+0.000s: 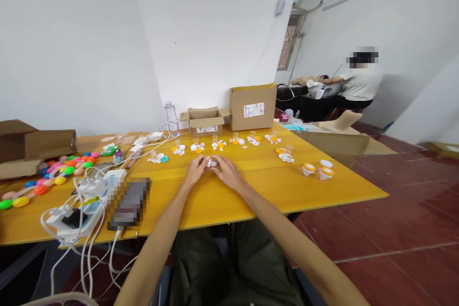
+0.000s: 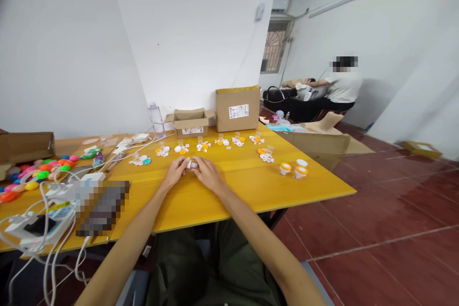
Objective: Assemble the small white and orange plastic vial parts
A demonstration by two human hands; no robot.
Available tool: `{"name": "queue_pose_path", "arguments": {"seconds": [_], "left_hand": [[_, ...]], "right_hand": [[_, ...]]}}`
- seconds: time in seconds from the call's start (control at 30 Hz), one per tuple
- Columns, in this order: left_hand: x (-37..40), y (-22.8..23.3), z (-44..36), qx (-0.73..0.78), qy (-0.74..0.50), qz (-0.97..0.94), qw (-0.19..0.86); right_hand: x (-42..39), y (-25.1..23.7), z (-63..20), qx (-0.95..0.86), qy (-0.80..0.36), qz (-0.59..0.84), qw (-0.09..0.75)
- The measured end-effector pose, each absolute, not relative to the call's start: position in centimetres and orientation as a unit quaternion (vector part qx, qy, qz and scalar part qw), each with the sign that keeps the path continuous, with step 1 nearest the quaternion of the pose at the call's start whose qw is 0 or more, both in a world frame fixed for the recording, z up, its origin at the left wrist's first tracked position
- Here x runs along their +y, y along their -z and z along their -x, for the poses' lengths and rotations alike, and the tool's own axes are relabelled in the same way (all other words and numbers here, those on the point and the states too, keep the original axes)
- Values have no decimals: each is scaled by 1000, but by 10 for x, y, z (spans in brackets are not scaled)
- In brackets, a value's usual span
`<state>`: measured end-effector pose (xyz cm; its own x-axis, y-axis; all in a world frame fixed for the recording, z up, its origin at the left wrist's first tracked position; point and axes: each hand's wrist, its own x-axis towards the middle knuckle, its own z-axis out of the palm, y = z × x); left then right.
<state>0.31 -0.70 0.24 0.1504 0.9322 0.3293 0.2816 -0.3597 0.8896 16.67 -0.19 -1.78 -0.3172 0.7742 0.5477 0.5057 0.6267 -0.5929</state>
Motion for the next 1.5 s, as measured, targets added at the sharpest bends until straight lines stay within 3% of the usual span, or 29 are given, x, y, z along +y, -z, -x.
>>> {"name": "queue_pose_path", "arguments": {"seconds": [0.23, 0.4, 0.77, 0.9, 1.23, 1.5], "left_hand": [[-8, -4, -4, 445, -478, -684, 325], [-9, -4, -4, 457, -464, -682, 333], [-7, -2, -4, 474, -461, -687, 301], [-8, -3, -6, 431, -463, -699, 335], [-9, -5, -5, 426, -436, -722, 327], [-7, -3, -6, 455, -420, -719, 314]], "right_hand": [[4, 20, -163, -777, -241, 377, 443], [3, 21, -165, -794, -199, 361, 448], [-9, 9, -165, -836, -129, 405, 348], [-13, 6, -164, -851, -107, 408, 315], [-14, 6, -190, -830, -137, 415, 346], [-33, 21, -261, -795, -90, 464, 380]]}}
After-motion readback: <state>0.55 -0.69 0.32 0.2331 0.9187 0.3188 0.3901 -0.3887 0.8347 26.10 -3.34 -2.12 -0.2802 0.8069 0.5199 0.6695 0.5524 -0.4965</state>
